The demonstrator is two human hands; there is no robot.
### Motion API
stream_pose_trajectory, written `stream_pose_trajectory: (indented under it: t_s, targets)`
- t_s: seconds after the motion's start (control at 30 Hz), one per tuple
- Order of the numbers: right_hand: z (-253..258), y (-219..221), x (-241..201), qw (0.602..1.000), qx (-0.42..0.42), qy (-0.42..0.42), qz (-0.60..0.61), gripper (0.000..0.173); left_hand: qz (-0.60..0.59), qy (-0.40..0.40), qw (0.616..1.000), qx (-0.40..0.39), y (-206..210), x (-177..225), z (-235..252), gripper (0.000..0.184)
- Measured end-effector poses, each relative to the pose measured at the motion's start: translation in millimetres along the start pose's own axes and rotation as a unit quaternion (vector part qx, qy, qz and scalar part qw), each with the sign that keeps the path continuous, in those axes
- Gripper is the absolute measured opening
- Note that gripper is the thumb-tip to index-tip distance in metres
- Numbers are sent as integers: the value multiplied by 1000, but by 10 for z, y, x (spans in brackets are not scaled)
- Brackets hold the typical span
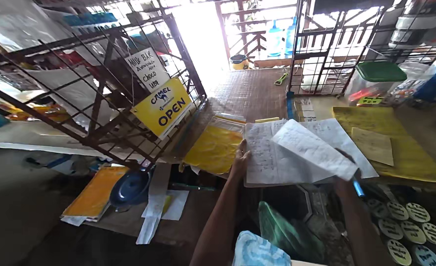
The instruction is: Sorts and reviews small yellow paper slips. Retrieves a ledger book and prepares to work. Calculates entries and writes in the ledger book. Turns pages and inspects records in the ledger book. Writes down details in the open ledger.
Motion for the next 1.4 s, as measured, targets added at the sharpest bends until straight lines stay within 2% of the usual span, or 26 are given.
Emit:
stream_pose_trajectory:
  t_s: [0.07,0.13,0.2,0.3,0.47,0.6,0.73,0.87,1.4]
  targets:
    - [158,-223,-84,998,42,-40,10,39,5,0,1000,0,-8,5,3,55]
    - [230,-374,-182,996,90,-12,-18,33,8,-5,1000,3,-10,7,2,55]
    - [222,-469,-218,987,118,16,-109,33,4,-8,1000,5,-7,2,7,55]
    - [185,-536,-204,979,86,17,-186,35,1,-13,1000,8,-3,4,1,54]
    - [169,-589,-133,983,53,11,-177,37,8,-18,1000,14,-6,13,-9,52]
    - [157,-635,-129,988,51,34,-144,40,5,-20,1000,15,-4,11,4,53]
    - [162,-632,-109,986,49,12,-161,37,4,-21,1000,17,-4,12,12,54]
    - [153,-667,-43,984,49,16,-171,42,-1,-18,1000,23,6,-9,26,60]
    - [134,-629,-118,983,60,18,-170,37,3,-11,1000,9,-2,-33,17,63]
Point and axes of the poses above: each hand's wrist, its own z-axis towards the middle knuckle, its own y-axis out of the palm, x = y × z, the point moved 2 cm from there along z, towards the middle knuckle, and after that the axes turned 14 degrees about -x, right-handed, at the moved point
